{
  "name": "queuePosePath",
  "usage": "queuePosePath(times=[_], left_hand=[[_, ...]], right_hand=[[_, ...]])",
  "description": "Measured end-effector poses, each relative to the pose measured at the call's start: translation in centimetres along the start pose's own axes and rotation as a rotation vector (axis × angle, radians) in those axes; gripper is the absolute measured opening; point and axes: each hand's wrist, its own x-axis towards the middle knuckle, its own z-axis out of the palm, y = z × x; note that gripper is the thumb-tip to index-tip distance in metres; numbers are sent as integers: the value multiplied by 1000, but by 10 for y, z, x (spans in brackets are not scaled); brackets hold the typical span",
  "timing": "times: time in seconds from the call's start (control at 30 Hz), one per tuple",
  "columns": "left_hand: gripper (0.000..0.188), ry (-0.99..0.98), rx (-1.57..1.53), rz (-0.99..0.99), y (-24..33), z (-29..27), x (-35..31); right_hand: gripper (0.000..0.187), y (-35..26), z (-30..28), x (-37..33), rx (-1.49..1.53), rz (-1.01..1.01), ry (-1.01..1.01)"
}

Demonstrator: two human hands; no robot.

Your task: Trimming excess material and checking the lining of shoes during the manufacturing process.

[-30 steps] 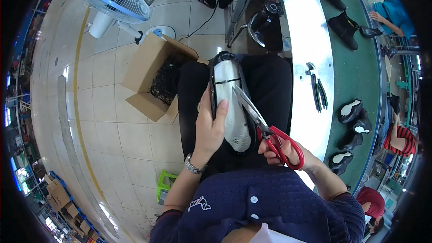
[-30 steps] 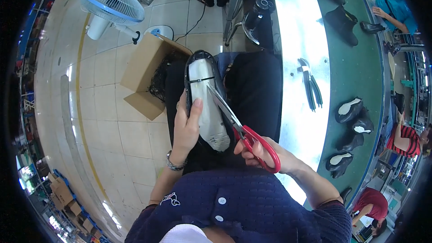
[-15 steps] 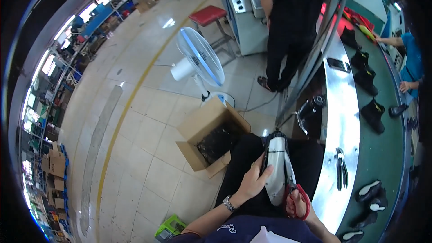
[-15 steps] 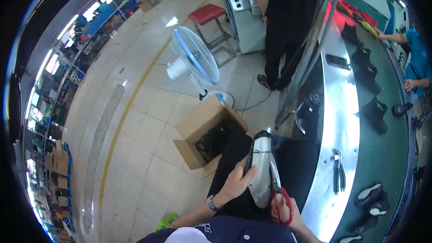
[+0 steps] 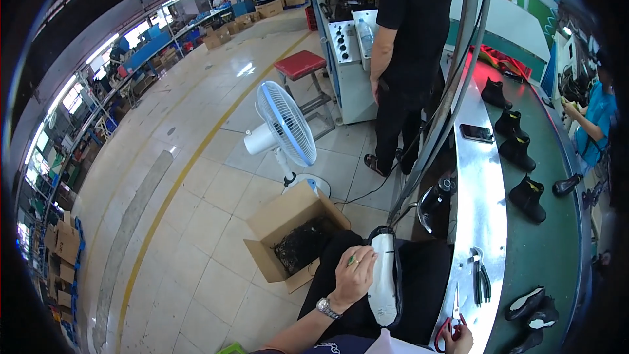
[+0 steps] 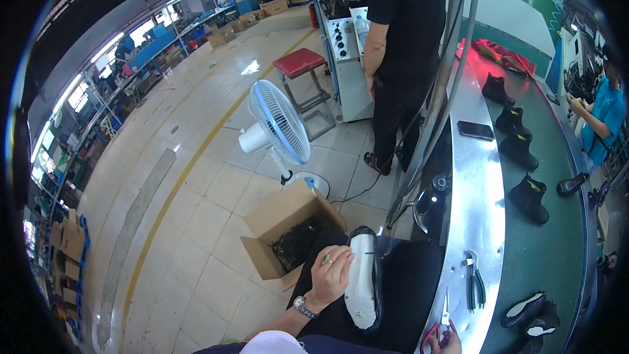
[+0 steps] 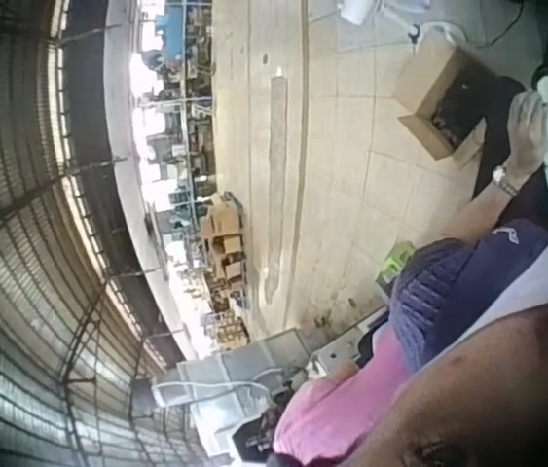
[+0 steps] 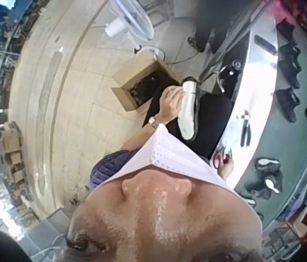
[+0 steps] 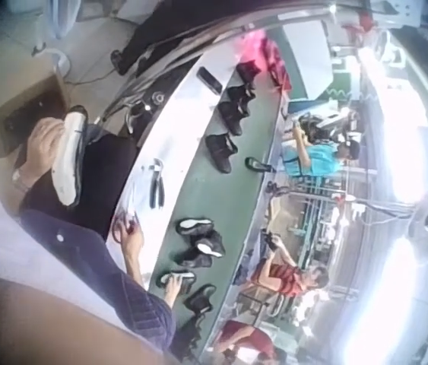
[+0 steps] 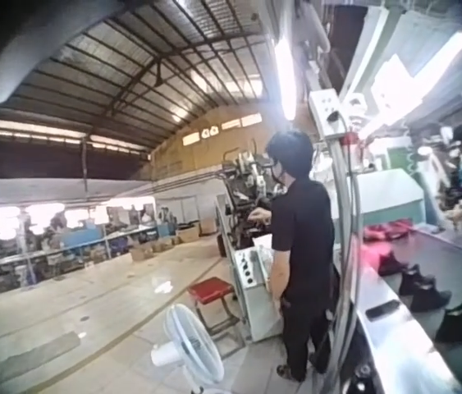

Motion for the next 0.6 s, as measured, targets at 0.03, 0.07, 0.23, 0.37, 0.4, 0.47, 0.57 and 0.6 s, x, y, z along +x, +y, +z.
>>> queuePosePath(times=[0.03, 0.07, 0.23, 0.37, 0.4, 0.47, 0.57, 0.6], left_hand=[[8, 4, -6, 8, 0, -1, -2], [9, 11, -10, 14, 1, -1, -2], [13, 161, 6, 132, 3, -6, -2], [11, 263, -10, 118, 5, -24, 34], [10, 321, -16, 132, 9, -35, 41], [11, 476, -58, 223, 12, -50, 55], [19, 549, 198, 63, 3, -70, 71], [19, 513, 205, -17, -10, -70, 75]], right_hand=[[39, 20, 5, -6, 77, 43, 54], [41, 48, 11, -8, 33, 23, 41], [38, 10, -11, -9, -254, -265, 277], [43, -89, -7, 7, 507, -141, -113], [53, -119, -6, 9, 752, -99, -357], [74, -140, 25, 13, 1058, -146, -731], [90, -181, 32, 14, 1100, 329, -790], [87, -192, 25, 14, 1100, 475, -791]])
